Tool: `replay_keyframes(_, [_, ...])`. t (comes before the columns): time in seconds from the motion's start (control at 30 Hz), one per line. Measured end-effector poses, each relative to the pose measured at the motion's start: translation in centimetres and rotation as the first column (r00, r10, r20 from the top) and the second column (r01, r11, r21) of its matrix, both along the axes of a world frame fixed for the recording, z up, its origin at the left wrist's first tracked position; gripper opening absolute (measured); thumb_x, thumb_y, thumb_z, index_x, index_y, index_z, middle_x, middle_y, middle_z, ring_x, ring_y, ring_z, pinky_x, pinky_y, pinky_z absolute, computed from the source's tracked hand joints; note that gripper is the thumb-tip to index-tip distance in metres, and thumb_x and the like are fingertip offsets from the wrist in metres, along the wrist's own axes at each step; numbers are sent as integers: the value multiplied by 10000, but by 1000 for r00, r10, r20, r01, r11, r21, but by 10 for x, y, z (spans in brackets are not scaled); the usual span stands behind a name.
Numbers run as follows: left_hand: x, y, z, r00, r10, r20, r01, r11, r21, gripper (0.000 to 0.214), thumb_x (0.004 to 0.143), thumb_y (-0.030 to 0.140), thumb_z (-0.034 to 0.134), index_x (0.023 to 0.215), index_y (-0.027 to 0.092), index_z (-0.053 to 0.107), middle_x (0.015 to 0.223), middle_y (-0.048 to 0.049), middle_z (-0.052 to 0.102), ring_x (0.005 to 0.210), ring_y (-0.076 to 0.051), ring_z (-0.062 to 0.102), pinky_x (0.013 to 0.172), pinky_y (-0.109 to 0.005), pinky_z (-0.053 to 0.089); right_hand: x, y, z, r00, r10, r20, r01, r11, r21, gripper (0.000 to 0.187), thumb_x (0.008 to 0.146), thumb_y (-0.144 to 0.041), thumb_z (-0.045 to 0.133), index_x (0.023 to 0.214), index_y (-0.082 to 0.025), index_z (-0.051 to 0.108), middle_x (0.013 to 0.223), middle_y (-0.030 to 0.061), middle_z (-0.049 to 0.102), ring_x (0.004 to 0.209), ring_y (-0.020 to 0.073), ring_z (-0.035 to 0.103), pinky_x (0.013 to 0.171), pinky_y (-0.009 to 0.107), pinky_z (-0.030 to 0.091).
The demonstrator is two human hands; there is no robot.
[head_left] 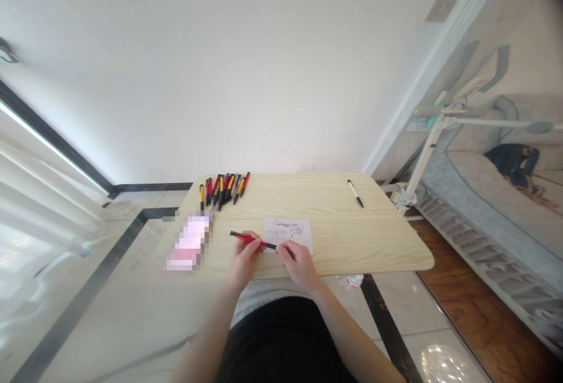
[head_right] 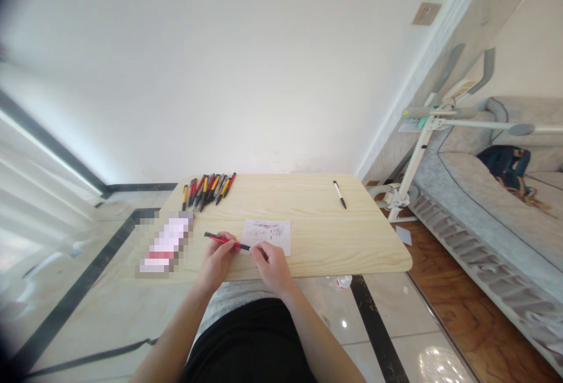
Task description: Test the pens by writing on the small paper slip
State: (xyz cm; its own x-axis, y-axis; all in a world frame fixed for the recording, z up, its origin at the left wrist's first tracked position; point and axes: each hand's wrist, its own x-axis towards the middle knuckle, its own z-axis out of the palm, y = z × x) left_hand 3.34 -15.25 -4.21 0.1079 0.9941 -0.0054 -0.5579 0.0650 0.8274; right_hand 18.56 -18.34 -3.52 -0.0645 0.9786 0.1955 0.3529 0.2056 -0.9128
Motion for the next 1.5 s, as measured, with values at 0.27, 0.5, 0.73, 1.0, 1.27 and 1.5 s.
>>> replay_keyframes(0.27, [-2,1,2,996,-35,85,39,998,-41,100,704,138,609,744,170,523,691,12,522,657,-94,521,596,-208,380,-3,-3,4,997,32,71,-34,999,16,299,860,-366,405,678,-174,544,554,-26,469,517,100,409,502,216,295])
replay_keyframes(0.5, [-2,2,3,992,-56,116,64,996,-66,104,706,135,608,744,172,519,685,14,517,664,-96,521,591,-208,384,-3,-5,4,992,41,122,-46,998,37,287,858,-348,411,688,-168,556,570,-18,500,529,100,426,520,213,310])
replay_keyframes(0.73, [-5,2,4,976,-112,184,132,986,-100,118,713,146,615,766,175,513,716,17,516,695,-99,531,595,-213,399,-4,-5,5,990,46,135,-50,998,25,286,851,-351,421,690,-169,571,567,-13,522,522,101,435,516,216,312])
replay_keyframes(1.0, [-7,3,4,965,-128,227,161,978,-135,153,713,150,621,799,186,500,742,12,543,721,-111,549,631,-232,428,-4,-5,7,988,54,142,-60,997,38,296,855,-358,413,682,-174,567,552,-11,516,523,108,441,520,220,312])
replay_keyframes(1.27, [-6,3,5,960,-166,224,199,971,-135,112,742,159,596,791,180,497,729,9,542,707,-104,545,625,-227,432,-4,-6,6,988,40,147,-46,998,41,307,860,-361,406,662,-176,550,544,-19,496,520,106,432,524,216,306])
replay_keyframes(1.5, [-5,2,6,973,-129,190,161,973,-163,146,723,178,623,808,180,504,732,9,550,698,-103,549,625,-224,434,-4,-5,7,987,37,155,-44,998,43,309,860,-356,401,654,-177,547,534,-18,490,518,107,426,512,220,299])
